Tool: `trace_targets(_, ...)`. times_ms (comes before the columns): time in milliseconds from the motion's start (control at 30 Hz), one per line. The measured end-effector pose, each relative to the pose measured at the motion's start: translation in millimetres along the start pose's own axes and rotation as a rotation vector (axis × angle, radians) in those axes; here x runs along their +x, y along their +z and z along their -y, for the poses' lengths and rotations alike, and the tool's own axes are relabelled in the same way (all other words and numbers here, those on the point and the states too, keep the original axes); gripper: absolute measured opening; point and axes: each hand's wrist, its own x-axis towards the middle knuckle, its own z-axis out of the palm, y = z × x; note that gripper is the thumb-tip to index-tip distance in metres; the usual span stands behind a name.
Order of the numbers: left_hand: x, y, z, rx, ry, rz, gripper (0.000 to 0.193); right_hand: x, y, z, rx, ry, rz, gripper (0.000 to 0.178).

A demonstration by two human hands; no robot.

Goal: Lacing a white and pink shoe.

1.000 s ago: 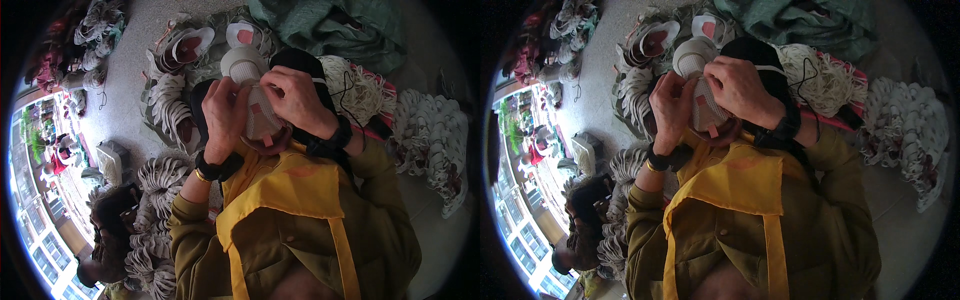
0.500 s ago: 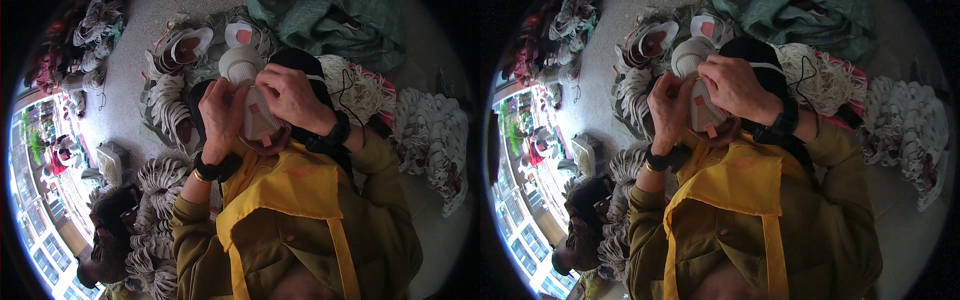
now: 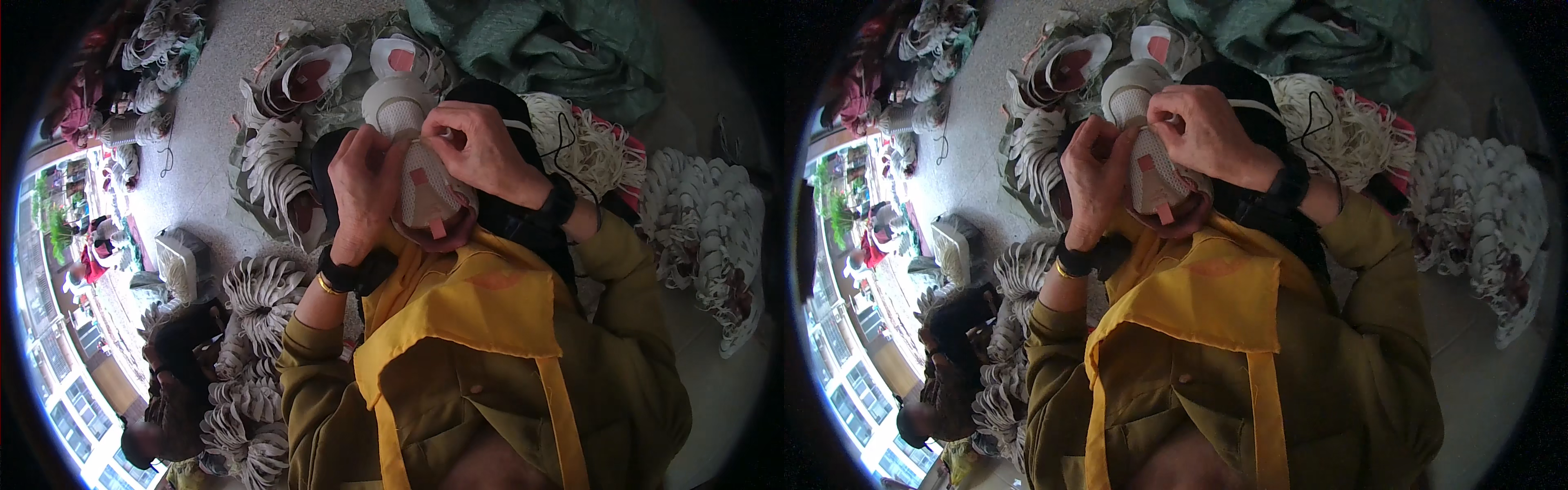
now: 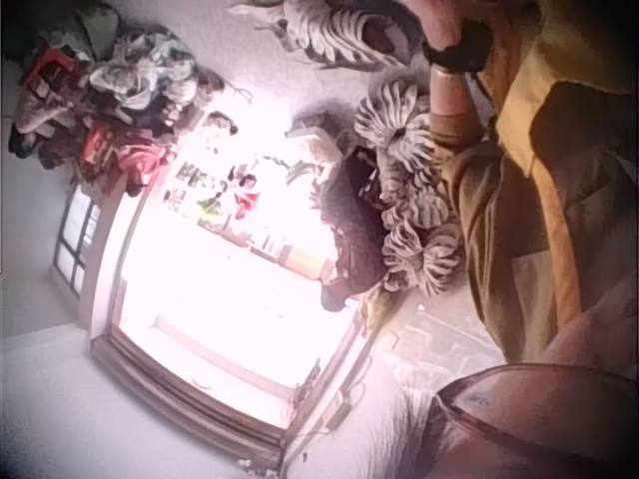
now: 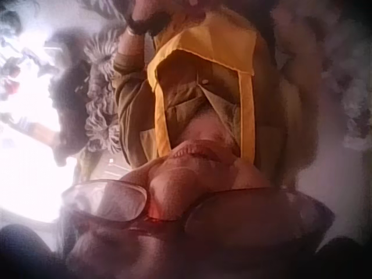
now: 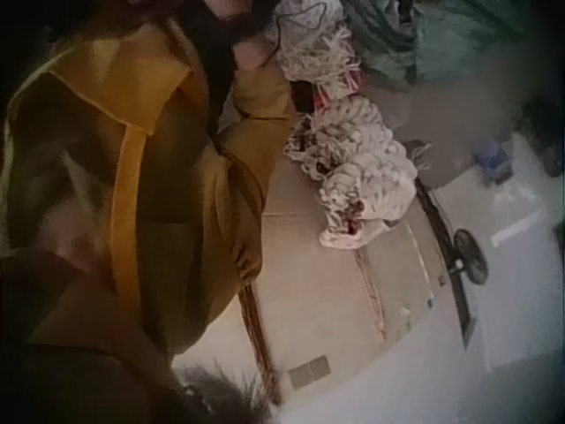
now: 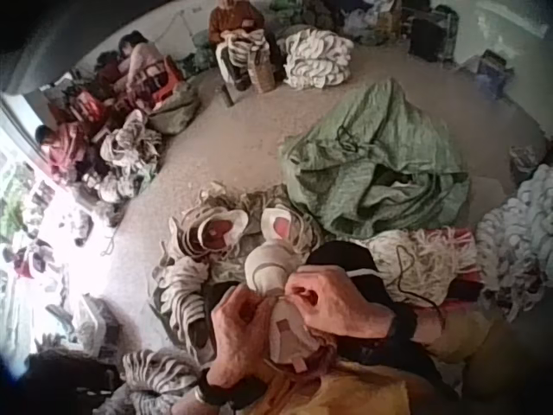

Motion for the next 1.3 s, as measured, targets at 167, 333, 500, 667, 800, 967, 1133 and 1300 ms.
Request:
trace_targets(167, -1, 0, 3, 0.01, 0.017, -0.007, 0.024, 4, -4, 0, -0.115, -0.121, 0.057, 0.007)
trace_targets(333, 5, -8, -1, -0.005, 0.046, 0.08, 0.023, 7, -2, 3, -0.16, -0.089, 0.06, 0.006)
trace_targets(500, 11, -11, -3, 0.038, 0.081, 0.134, 0.021, 2, 1, 1, -0.009, 0.05, -0.007, 0.005)
trace_targets(667, 1, -3, -1, 0.03, 0.073, 0.048, 0.019, 4, 1, 3, -0.011, 0.018, 0.016, 0.005)
trace_targets(800, 3, -3, 1, 0.023, 0.064, 0.046, 0.019, 4, 4, -5, -0.079, -0.103, 0.021, 0.004)
trace_targets(967, 4, -5, 4, 0.001, 0.059, 0.065, 0.02, 7, -3, 3, -0.053, -0.022, 0.045, 0.006)
trace_targets(1133, 7, -10, 7, -0.035, 0.076, 0.118, 0.022, 6, 0, 3, -0.031, 0.041, 0.035, 0.009)
trace_targets(1300, 8, -10, 8, -0.058, 0.072, 0.133, 0.022, 8, 1, 1, 0.028, 0.161, 0.045, 0.01)
